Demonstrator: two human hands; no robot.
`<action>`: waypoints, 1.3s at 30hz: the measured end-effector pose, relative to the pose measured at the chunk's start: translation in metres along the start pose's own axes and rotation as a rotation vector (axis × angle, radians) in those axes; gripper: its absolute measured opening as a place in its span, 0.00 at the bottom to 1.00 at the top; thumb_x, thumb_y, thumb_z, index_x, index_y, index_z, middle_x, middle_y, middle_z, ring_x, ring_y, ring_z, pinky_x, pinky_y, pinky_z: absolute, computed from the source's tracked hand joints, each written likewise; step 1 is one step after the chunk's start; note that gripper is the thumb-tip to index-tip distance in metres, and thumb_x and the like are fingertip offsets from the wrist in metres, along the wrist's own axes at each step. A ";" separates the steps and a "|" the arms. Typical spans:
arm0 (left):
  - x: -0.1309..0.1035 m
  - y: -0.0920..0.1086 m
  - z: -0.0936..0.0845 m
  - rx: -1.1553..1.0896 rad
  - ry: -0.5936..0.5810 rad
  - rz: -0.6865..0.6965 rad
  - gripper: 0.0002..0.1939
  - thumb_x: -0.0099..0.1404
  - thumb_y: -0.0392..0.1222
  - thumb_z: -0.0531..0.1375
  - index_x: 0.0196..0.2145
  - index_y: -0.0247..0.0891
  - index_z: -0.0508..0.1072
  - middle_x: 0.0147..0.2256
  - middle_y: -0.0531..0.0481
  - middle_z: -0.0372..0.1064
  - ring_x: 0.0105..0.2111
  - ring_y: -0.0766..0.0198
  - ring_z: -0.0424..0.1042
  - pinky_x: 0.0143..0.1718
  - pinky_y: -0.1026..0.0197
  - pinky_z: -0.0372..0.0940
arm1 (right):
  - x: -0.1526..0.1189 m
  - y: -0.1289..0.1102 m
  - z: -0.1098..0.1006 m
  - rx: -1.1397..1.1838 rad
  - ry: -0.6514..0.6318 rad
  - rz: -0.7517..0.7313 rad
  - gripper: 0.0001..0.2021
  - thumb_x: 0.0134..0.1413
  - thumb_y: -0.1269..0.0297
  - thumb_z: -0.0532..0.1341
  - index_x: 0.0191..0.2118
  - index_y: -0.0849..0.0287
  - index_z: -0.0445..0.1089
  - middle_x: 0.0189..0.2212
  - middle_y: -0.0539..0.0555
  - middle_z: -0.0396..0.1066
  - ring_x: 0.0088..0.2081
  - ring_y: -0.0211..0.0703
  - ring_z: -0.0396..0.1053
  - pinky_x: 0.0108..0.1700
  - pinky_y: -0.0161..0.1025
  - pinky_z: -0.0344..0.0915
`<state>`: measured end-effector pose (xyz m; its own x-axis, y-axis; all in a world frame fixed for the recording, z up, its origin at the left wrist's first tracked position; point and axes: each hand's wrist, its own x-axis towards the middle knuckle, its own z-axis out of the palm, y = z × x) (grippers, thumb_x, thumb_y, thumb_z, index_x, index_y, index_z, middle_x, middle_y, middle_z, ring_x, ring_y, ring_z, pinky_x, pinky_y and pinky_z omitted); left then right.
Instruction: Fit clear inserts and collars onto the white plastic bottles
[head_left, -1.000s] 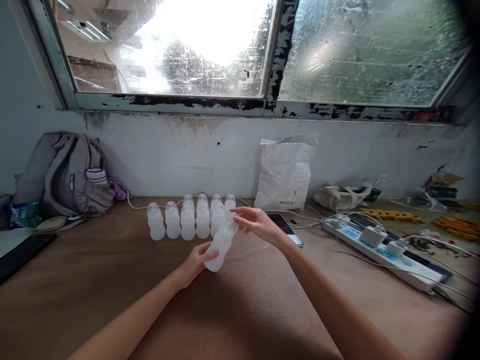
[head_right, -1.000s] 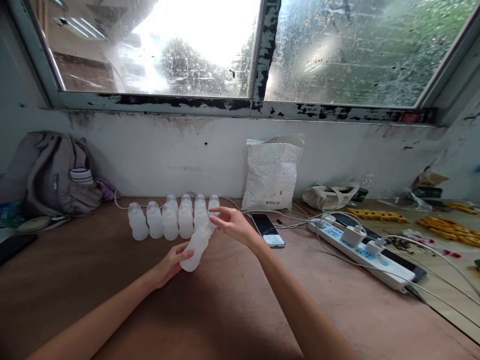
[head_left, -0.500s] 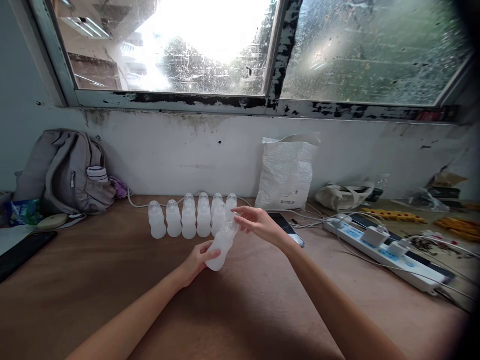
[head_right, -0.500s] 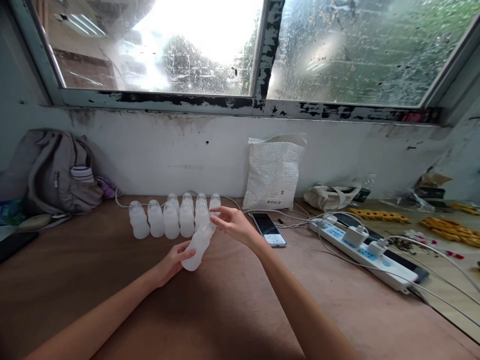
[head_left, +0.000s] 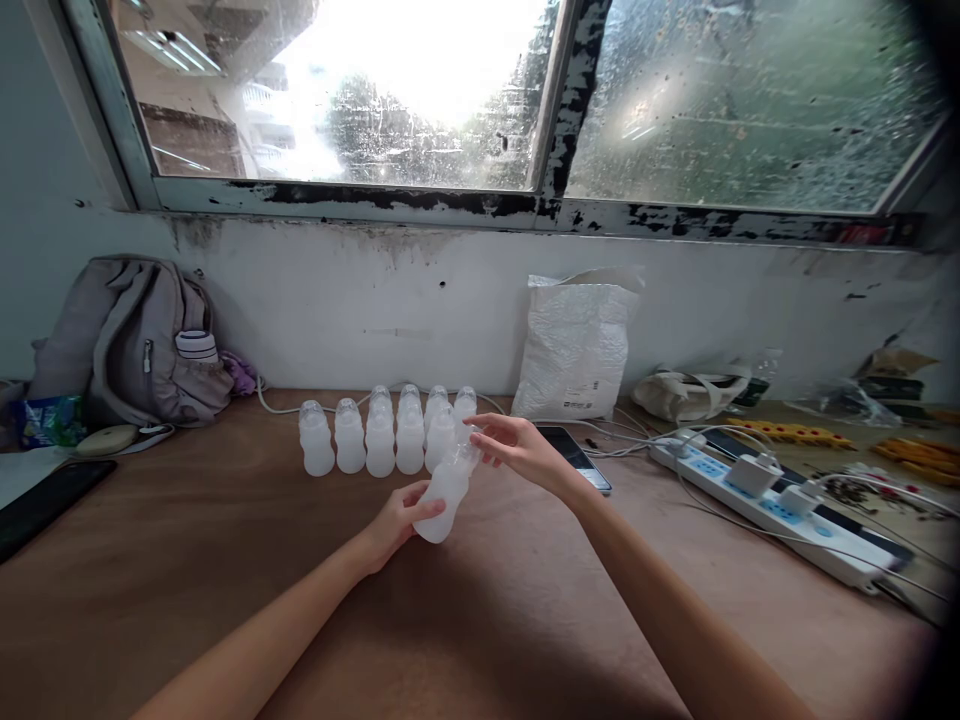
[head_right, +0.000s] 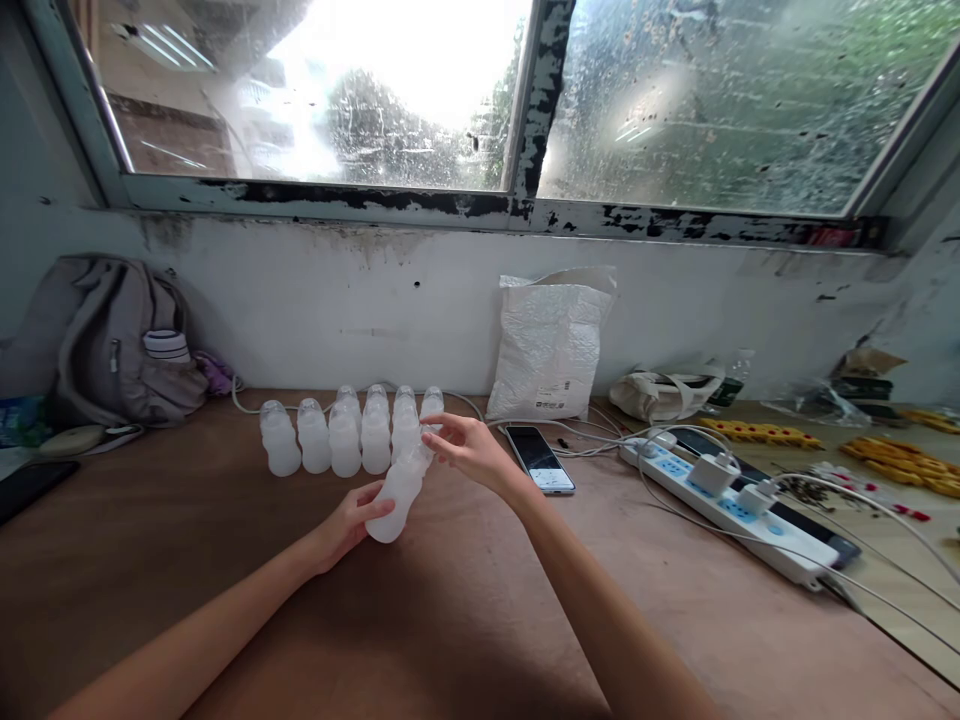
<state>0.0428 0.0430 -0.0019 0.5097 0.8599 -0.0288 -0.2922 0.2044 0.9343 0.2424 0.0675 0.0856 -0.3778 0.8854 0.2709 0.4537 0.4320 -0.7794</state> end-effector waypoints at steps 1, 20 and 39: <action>0.000 0.000 0.000 -0.001 -0.001 -0.001 0.20 0.49 0.44 0.64 0.40 0.35 0.71 0.37 0.45 0.67 0.35 0.60 0.64 0.35 0.61 0.58 | 0.000 0.000 0.000 0.001 -0.003 0.000 0.20 0.49 0.51 0.55 0.44 0.58 0.66 0.26 0.51 0.68 0.25 0.37 0.66 0.25 0.33 0.63; 0.000 -0.001 0.000 0.030 -0.040 0.043 0.20 0.50 0.45 0.63 0.40 0.35 0.72 0.35 0.46 0.67 0.35 0.61 0.63 0.34 0.63 0.56 | 0.001 0.004 0.002 0.038 -0.030 -0.036 0.20 0.49 0.52 0.56 0.45 0.58 0.66 0.24 0.50 0.64 0.25 0.36 0.63 0.28 0.34 0.64; 0.001 -0.002 -0.003 0.093 -0.039 0.014 0.20 0.53 0.47 0.60 0.43 0.33 0.69 0.31 0.47 0.66 0.27 0.66 0.64 0.23 0.67 0.56 | 0.001 0.009 -0.011 0.143 -0.159 0.160 0.20 0.47 0.46 0.55 0.27 0.62 0.64 0.21 0.50 0.64 0.20 0.34 0.63 0.22 0.32 0.60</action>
<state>0.0416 0.0453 -0.0047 0.5380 0.8429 -0.0028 -0.2243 0.1464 0.9634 0.2544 0.0740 0.0853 -0.4381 0.8973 0.0543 0.4036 0.2503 -0.8800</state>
